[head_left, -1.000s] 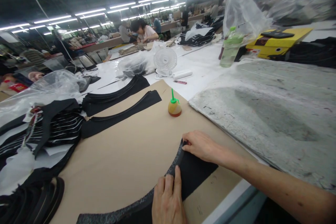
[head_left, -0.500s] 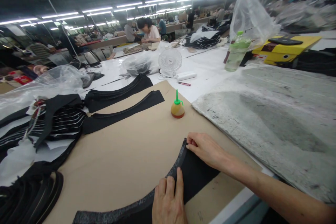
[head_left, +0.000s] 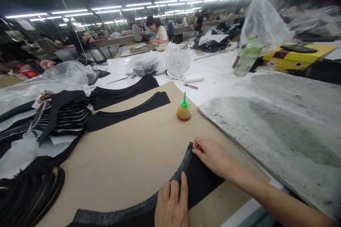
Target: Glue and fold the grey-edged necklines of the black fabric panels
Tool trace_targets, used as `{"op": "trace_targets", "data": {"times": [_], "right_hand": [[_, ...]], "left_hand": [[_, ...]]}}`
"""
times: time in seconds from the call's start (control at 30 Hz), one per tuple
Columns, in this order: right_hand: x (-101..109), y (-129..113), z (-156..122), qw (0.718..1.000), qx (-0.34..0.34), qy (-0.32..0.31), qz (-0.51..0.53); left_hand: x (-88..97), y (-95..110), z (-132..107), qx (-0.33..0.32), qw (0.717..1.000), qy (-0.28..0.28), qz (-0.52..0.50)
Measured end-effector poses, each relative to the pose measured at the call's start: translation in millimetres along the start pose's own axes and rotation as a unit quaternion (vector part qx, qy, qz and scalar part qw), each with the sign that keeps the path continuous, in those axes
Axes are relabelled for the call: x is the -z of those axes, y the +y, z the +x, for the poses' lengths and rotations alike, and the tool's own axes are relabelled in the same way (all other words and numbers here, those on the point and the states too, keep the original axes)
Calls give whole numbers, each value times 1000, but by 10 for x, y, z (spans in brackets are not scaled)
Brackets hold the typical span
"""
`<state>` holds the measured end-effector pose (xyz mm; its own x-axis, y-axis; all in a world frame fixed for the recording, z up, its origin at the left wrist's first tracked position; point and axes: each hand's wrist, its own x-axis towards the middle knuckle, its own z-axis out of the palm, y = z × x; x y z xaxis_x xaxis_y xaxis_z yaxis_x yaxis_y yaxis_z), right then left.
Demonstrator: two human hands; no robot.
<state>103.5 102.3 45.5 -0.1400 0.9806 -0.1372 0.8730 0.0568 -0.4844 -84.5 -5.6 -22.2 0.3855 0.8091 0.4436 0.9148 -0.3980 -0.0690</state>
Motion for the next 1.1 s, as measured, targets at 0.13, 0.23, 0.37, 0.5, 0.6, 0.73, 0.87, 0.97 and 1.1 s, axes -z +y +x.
{"op": "trace_targets", "data": {"times": [0.13,0.23,0.37,0.5,0.6,0.73,0.87,0.97,1.1], "right_hand": [[-9,-16,6,1000,-1,-2,-20],[-6,-39,11,1000,-9,-8,-28],[6,-78,18,999,-14,-13,-39],[11,-104,8,998,-16,-19,-54],[12,-111,-13,998,-10,-14,-68],[3,-115,-34,997,-19,-10,-70],[-32,-115,-43,998,-34,8,-57],[-69,-103,-56,999,-14,24,-46],[-88,-71,-118,995,73,67,-21]], "left_hand": [[2,6,1,7,1000,-4,1],[8,11,6,10,1000,-5,-1],[13,19,9,12,1000,-3,5],[7,21,5,12,1000,4,9],[3,18,1,10,1000,3,10],[7,23,-5,12,1000,-6,6],[35,36,2,21,999,-23,-8],[75,46,27,34,998,-39,-21],[118,71,62,52,997,-49,-30]]}}
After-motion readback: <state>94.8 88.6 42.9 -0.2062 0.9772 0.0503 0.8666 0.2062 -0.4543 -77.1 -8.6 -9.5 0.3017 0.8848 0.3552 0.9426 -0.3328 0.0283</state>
